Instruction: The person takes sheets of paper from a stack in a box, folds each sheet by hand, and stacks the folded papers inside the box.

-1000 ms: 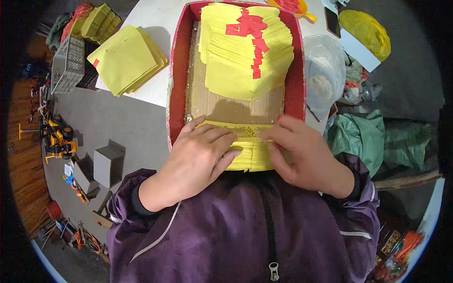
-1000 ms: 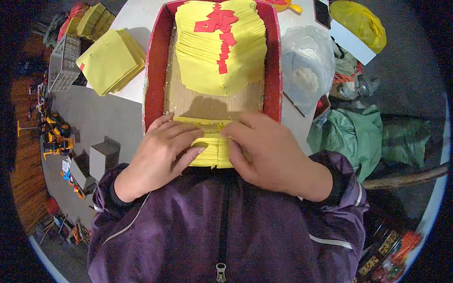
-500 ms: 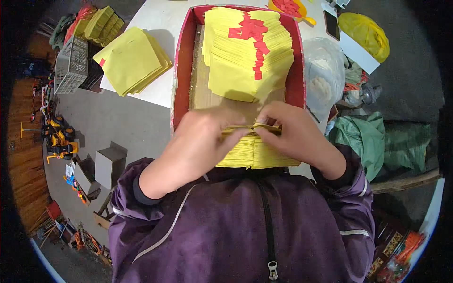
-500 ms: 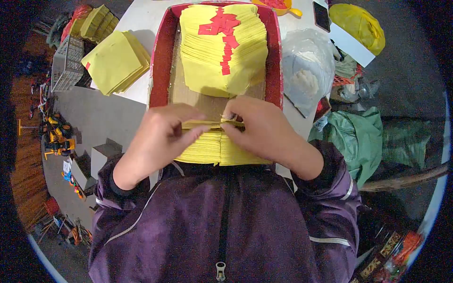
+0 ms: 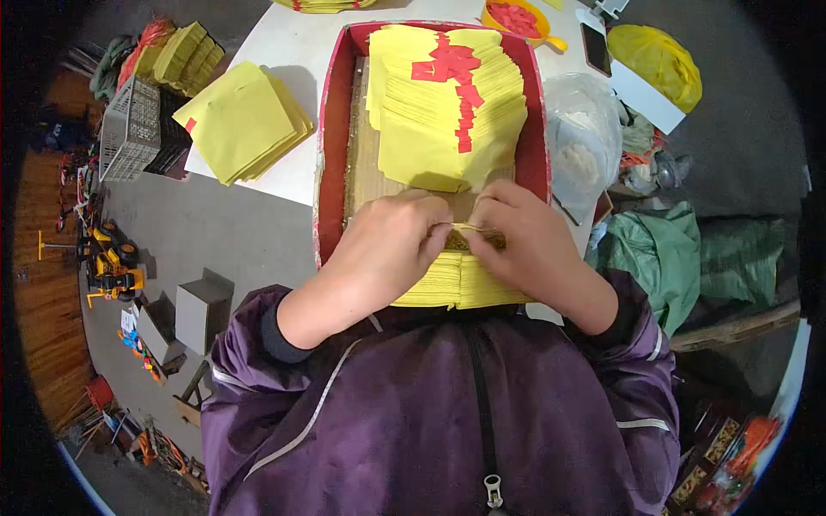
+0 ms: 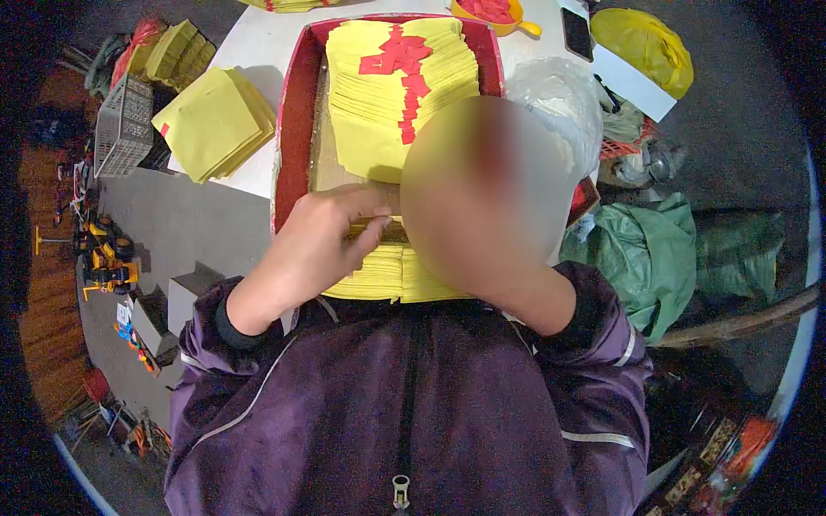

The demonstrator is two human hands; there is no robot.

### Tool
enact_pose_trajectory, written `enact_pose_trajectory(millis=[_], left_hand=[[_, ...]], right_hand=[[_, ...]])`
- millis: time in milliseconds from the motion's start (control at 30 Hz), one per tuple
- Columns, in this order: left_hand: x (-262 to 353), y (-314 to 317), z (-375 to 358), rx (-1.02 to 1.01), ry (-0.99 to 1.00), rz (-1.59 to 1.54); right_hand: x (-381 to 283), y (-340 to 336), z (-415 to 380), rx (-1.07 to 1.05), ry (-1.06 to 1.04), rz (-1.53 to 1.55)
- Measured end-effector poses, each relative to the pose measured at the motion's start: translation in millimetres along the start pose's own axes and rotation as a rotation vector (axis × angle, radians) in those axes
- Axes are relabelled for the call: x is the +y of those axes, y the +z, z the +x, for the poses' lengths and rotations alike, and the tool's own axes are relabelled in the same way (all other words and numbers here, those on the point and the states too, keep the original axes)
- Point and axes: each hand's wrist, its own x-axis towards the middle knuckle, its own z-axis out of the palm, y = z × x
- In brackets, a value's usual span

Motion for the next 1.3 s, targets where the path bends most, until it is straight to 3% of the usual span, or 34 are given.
enact_pose_trajectory(millis=[133,300,467,800,933,1033,1100,1133,1267,1300], left_hand=[[-2,-3,5,0.035,-0.023,-0.069],[0,-7,11,-0.045,-0.165,-0.077],[-8,-3,15,-0.045,-0.148,-0.167],[3,-12,20,-0.180,-0.110,-0.154],[5,-14,26,-0.248,-0.208,-0.053],[2,-9,27,-0.169,-0.182,-0.093],[-2,-6,26,-0.083,-0.183,-0.121],[-4,-5,26,-0.087,-0.180,-0.125],[-10,-4,30,0.020,-0.049,-0.031],[-11,-3,31,0.019,-0.050,-0.029]], right_hand=[[1,4,0,0.009,-0.065,-0.193],[4,5,-10,0.112,-0.088,0.053],[8,-8,-7,-0.107,-0.021,0.163],[13,-5,18,0.028,-0.155,-0.081],[31,-4,10,0.242,-0.199,0.018],[83,2,-18,0.310,0.003,0.118],[139,20,-42,0.586,0.172,-0.136],[152,29,-53,0.586,0.177,-0.139],[180,53,-87,0.491,0.273,-0.850],[177,52,-91,0.492,0.273,-0.847]])
